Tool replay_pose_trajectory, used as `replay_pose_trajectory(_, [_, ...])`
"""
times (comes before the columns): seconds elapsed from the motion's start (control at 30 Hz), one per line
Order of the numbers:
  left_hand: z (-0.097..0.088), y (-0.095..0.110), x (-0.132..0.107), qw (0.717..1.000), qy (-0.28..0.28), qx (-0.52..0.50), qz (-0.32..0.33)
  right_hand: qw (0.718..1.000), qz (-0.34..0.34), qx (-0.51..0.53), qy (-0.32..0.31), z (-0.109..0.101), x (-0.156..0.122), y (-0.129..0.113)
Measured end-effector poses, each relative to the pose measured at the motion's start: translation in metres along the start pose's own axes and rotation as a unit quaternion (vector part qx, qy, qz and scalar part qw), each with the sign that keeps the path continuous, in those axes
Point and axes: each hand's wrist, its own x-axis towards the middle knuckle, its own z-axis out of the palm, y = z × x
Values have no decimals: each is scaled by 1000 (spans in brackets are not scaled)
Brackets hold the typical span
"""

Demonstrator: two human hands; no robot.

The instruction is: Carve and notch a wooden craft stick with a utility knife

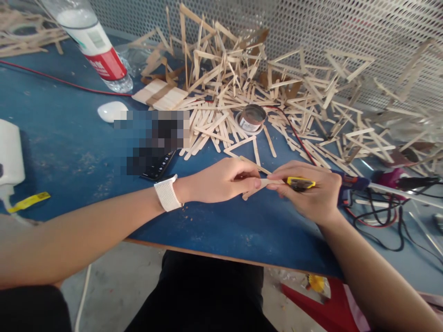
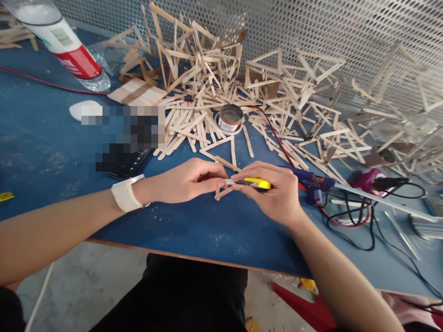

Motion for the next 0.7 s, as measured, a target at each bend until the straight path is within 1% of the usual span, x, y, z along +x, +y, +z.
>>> replay_pose_trajectory(0.1, [3, -4, -2, 997, 64, -5, 39, 998, 27, 37, 34, -2, 0, 2])
replay_pose_trajectory(0.2, [8, -5, -5, 979, 154, 69, 113, 996, 30, 58, 61, -4, -1, 6])
replay_pose_trajectory(0.27, [11, -5, -6, 962, 195, 114, 155, 994, 30, 77, 70, -4, -2, 8])
replay_pose_trajectory(0.37, [13, -6, -7, 944, 235, 138, 187, 991, 29, 104, 78, -3, -2, 11])
replay_pose_trajectory(0.5, [13, -5, -7, 925, 268, 149, 224, 987, 33, 128, 90, -2, -2, 14])
replay_pose_trajectory(0.57, [13, -2, -9, 924, 273, 156, 217, 985, 45, 140, 89, -2, -2, 17])
replay_pose_trajectory(0.7, [16, 8, -13, 938, 273, 155, 147, 978, 72, 178, 83, -1, -1, 20])
